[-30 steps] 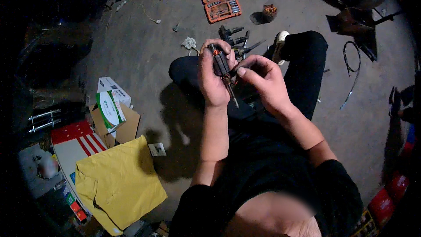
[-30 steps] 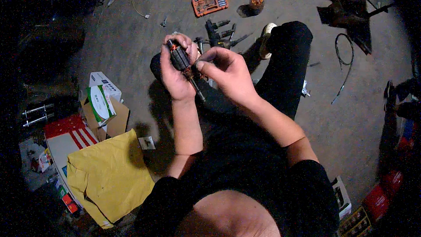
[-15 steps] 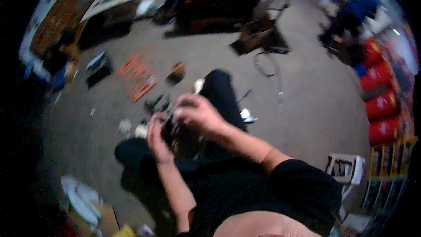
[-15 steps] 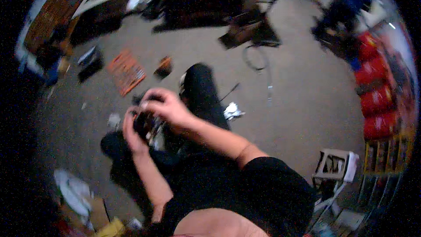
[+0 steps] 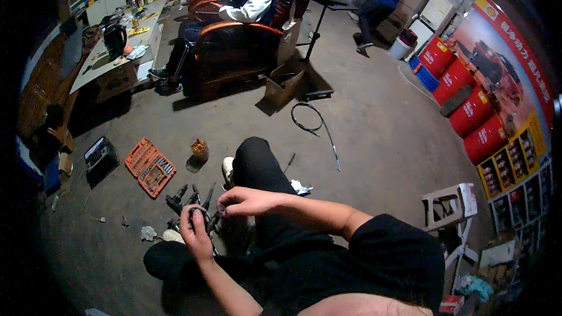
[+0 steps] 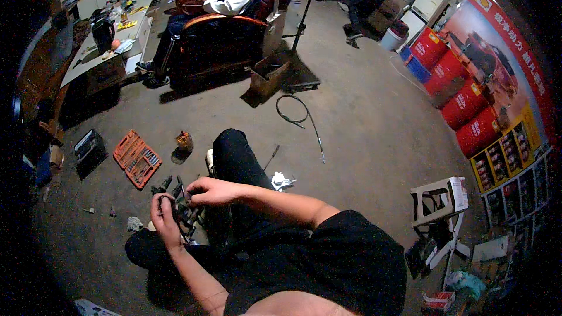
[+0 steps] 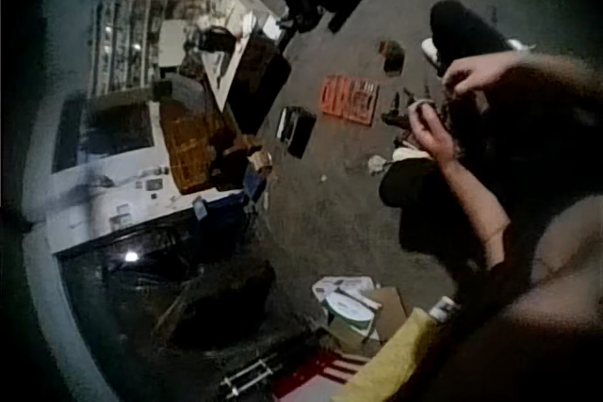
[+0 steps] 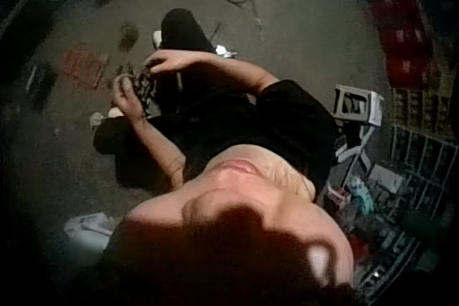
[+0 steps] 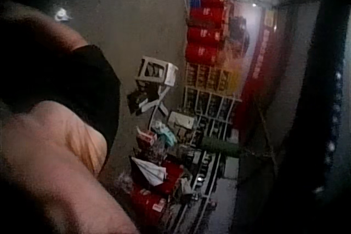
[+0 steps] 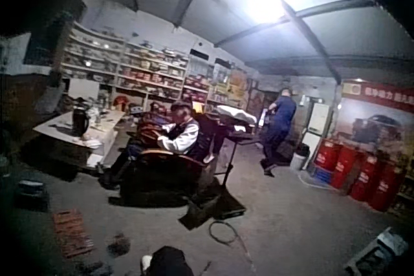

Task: The person sits on the floor and uses a screwdriver to adjust a cylindrical electrical component with copper windings. They manipulate the wires and internal parts of the device, occasionally using pliers to cut or adjust the copper strands.

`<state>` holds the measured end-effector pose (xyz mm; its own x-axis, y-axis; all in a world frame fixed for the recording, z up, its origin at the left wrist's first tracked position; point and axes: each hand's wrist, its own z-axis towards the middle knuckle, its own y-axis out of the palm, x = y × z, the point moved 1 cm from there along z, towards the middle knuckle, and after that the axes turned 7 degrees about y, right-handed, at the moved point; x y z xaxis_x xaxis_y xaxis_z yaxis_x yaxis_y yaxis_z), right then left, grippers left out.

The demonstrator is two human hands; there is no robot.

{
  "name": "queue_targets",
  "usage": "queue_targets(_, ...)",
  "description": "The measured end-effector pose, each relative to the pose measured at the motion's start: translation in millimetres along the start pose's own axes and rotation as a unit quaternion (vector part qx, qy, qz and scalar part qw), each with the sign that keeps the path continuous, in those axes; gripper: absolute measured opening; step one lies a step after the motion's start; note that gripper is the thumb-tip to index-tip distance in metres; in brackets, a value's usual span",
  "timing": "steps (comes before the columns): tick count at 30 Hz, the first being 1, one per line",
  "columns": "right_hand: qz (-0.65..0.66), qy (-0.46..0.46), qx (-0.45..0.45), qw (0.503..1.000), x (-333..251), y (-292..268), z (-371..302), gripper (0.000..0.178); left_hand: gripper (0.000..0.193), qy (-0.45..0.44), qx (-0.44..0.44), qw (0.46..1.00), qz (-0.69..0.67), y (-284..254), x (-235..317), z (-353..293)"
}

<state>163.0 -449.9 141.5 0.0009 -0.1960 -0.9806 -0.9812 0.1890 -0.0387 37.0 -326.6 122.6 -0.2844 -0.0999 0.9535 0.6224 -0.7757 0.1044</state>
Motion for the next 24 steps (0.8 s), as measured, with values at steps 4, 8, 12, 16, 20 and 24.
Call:
queue_targets(4,0.093,0.042,-0.064,0.993,6.5,2.1,3.0,0.017,0.008,-0.006,-0.003,0.999,-0.047,-7.3,-2.4,-5.3)
queue_targets(8,0.140,0.038,-0.094,0.985,12.5,7.7,0.1,0.021,0.009,-0.004,0.030,0.998,-0.046,-6.1,-6.5,-4.0)
queue_targets(12,0.096,0.067,-0.113,0.987,13.0,12.9,-3.1,0.022,0.012,-0.019,0.010,0.999,-0.032,-10.8,-12.5,-3.5)
queue_targets(16,0.116,0.100,-0.120,0.981,20.7,7.0,-3.0,0.022,0.018,0.011,-0.038,0.999,0.011,-8.4,-12.5,-2.5)
queue_targets(20,0.285,0.129,-0.083,0.946,21.9,9.0,-2.4,0.020,0.021,-0.042,0.021,0.998,-0.042,-1.6,-21.0,-0.2)
queue_targets(24,0.276,0.108,-0.031,0.954,-2.2,16.8,11.2,0.020,0.033,-0.204,0.052,0.973,-0.093,-3.5,-68.6,-7.5)
